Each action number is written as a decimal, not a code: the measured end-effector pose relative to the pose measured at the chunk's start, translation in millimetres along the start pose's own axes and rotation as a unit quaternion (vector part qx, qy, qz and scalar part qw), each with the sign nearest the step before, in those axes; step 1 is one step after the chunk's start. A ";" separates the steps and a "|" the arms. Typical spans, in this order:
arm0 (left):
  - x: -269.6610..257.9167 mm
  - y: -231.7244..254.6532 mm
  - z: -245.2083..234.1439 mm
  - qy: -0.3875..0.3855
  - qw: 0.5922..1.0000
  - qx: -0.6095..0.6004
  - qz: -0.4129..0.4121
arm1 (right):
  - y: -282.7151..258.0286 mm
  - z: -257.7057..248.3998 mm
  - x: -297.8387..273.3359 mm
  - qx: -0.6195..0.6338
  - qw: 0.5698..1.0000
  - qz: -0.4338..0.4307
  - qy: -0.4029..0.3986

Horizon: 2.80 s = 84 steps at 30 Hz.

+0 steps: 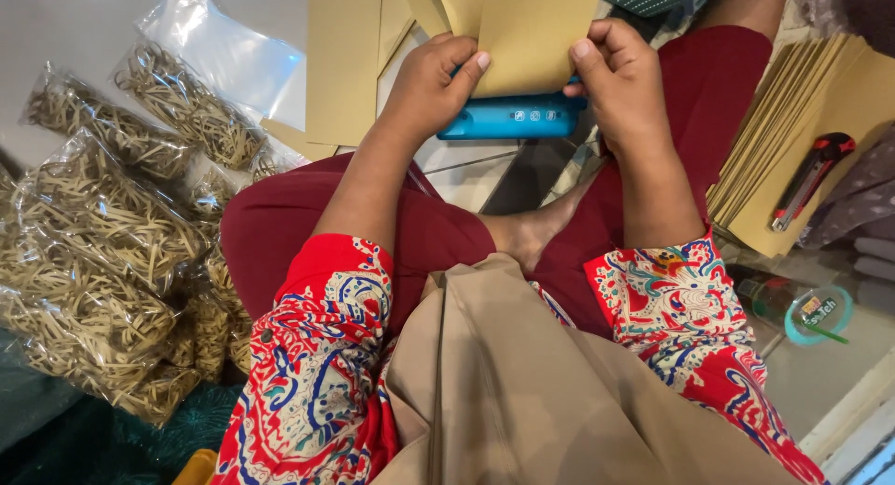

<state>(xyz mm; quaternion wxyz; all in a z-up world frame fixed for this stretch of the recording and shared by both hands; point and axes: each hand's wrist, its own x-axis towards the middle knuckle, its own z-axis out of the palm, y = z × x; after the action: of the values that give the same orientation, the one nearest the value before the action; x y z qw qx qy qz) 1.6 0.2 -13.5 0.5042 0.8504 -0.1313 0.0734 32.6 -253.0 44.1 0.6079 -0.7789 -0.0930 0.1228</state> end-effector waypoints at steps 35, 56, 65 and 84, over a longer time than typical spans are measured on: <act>-0.2 4.8 1.6 0.012 1.000 -0.015 -0.002 | 58.7 -6.6 -16.6 -0.105 0.986 -0.126 0.030; -0.9 2.4 2.6 0.009 1.000 0.008 0.006 | 77.6 -11.8 -36.1 -0.089 0.991 -0.087 -0.040; -1.1 1.9 3.7 0.014 1.000 0.001 0.003 | 84.4 -12.8 -40.8 -0.143 0.985 -0.080 -0.051; 0.1 0.9 4.1 0.011 1.000 0.009 -0.011 | 63.2 -20.2 -31.4 -0.180 0.977 -0.058 -0.103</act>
<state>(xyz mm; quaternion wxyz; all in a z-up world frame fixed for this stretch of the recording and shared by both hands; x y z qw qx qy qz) 1.3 -3.9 -14.7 0.4989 0.8554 -0.1158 0.0779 8.6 -296.3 -10.1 0.4513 -0.8520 -0.2206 0.1478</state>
